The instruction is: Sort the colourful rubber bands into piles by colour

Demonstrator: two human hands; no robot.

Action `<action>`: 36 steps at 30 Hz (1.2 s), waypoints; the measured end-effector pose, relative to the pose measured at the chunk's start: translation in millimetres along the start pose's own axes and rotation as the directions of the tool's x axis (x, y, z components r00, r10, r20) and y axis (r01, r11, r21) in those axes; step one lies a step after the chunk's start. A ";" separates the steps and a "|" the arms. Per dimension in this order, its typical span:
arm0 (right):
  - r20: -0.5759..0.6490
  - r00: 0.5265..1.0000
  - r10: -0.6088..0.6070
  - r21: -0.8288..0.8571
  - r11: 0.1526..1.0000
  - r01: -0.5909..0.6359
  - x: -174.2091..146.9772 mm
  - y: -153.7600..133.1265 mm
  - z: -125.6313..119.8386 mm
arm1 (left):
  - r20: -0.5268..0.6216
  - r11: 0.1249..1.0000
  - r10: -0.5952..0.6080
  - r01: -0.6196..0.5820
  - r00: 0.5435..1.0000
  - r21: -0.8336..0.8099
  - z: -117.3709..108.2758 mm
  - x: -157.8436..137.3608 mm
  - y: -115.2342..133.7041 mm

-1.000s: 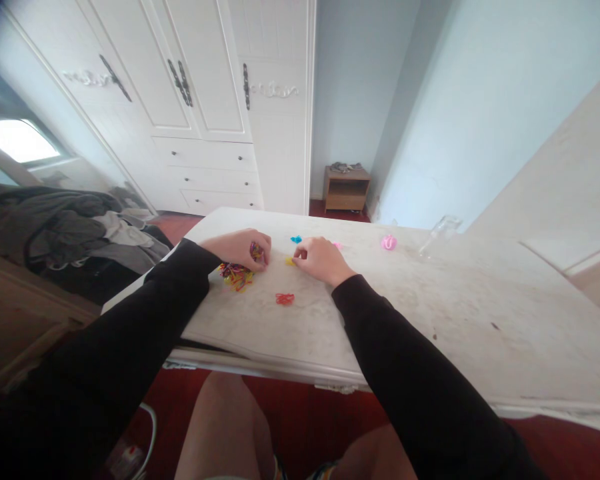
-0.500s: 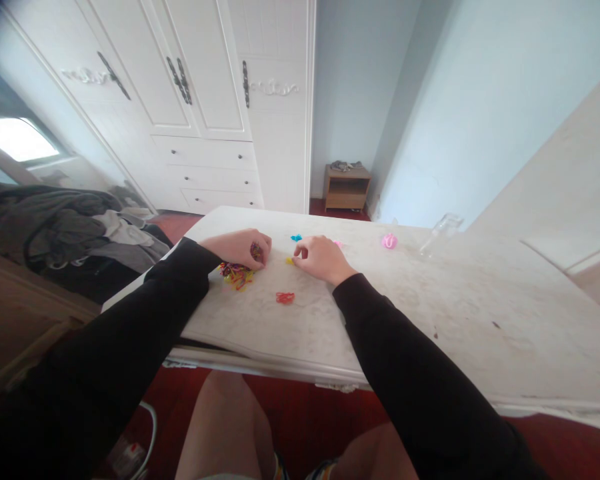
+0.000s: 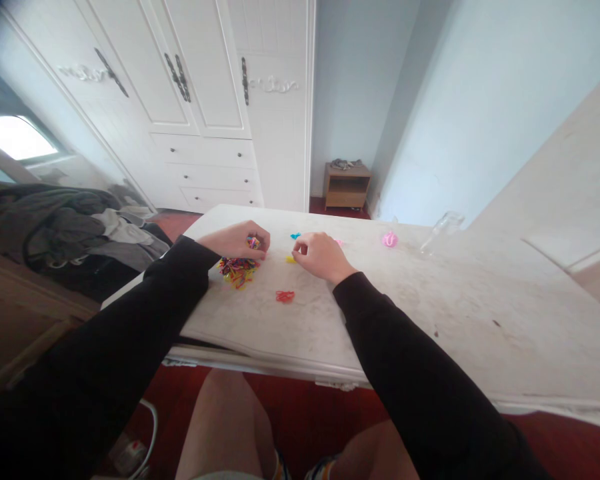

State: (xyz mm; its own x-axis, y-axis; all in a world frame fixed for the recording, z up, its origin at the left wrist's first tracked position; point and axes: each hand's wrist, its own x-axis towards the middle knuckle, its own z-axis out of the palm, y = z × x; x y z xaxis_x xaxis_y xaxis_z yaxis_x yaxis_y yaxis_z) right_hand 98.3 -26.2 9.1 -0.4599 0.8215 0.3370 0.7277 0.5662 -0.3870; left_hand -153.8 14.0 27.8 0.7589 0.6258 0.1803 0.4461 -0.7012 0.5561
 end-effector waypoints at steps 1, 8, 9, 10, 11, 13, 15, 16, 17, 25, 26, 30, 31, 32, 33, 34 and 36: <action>0.000 1.000 -0.003 0.003 1.000 0.003 0.0 -0.2 0.0 | 0.003 1.000 0.003 -0.003 1.000 -0.016 -0.2 0.0 0.0; -0.009 1.000 -0.009 0.012 1.000 0.009 0.3 -0.3 1.0 | -0.023 0.999 0.025 -0.026 0.999 -0.039 1.1 -0.1 -10.5; -0.009 1.000 -0.010 0.010 1.000 0.010 0.4 -0.3 1.0 | -0.021 0.999 0.027 -0.027 0.999 -0.034 1.5 -0.1 -12.0; -0.009 1.000 -0.011 0.008 1.000 0.012 0.5 -0.3 1.0 | -0.018 0.999 0.028 -0.029 0.999 -0.034 1.8 -0.1 -12.9; -0.009 1.000 -0.013 0.006 1.000 0.013 0.5 -0.3 0.9 | -0.015 0.999 0.028 -0.029 0.999 -0.039 2.0 -0.1 -13.4; -0.006 1.000 -0.014 0.005 1.000 0.014 0.5 -0.4 0.9 | -0.011 0.999 0.020 -0.020 1.000 -0.046 2.3 -0.1 -13.2; -0.005 1.000 -0.011 0.010 1.000 0.011 0.3 -0.7 1.1 | 0.003 0.999 0.007 -0.007 1.000 -0.040 2.2 0.0 -12.5; -0.006 1.000 -0.008 0.013 1.000 0.008 0.3 -0.8 1.2 | 0.009 0.999 0.004 -0.003 1.000 -0.035 2.1 0.1 -12.3; -0.007 1.000 -0.006 0.016 1.000 0.006 0.2 -0.9 1.3 | 0.010 1.000 0.003 -0.002 1.000 -0.029 2.0 0.3 -12.2; -0.008 0.998 -0.057 0.040 0.998 0.057 1.7 0.0 3.8 | -0.029 0.999 0.047 -0.047 0.998 0.008 1.6 2.4 -4.8; -0.006 0.997 -0.071 0.045 0.996 0.071 2.0 0.0 4.3 | -0.038 0.999 0.046 -0.046 0.998 0.002 1.6 2.4 -2.8; -0.011 0.994 -0.112 0.068 0.991 0.112 2.5 -0.9 6.3 | -0.085 0.999 0.028 -0.032 0.996 -0.041 1.5 2.3 1.5; -0.011 0.993 -0.121 0.076 0.990 0.121 2.4 -1.3 6.6 | -0.093 0.998 0.019 -0.024 0.995 -0.055 1.5 2.3 1.4; -0.011 0.992 -0.129 0.083 0.988 0.129 2.3 -1.7 6.8 | -0.100 0.997 0.011 -0.018 0.995 -0.069 1.5 2.3 1.2; -0.009 0.991 -0.135 0.091 0.987 0.135 2.2 -2.1 6.9 | -0.107 0.997 0.005 -0.014 0.994 -0.082 1.5 2.5 0.8; -0.008 0.990 -0.138 0.097 0.986 0.138 2.0 -2.4 7.0 | -0.114 0.995 0.003 -0.014 0.993 -0.094 1.5 2.6 0.6; -0.010 0.990 -0.140 0.111 0.984 0.140 1.7 -2.8 7.3 | -0.127 0.991 0.010 -0.027 0.992 -0.130 1.8 3.1 0.8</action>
State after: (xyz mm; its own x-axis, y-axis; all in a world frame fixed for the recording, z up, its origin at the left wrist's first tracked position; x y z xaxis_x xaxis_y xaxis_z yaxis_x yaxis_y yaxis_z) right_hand 91.8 -26.0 4.5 -0.5521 0.7333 0.3968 0.5948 0.6799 -0.4290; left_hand -150.2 14.8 27.3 0.6970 0.6568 0.2878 0.3598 -0.6674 0.6520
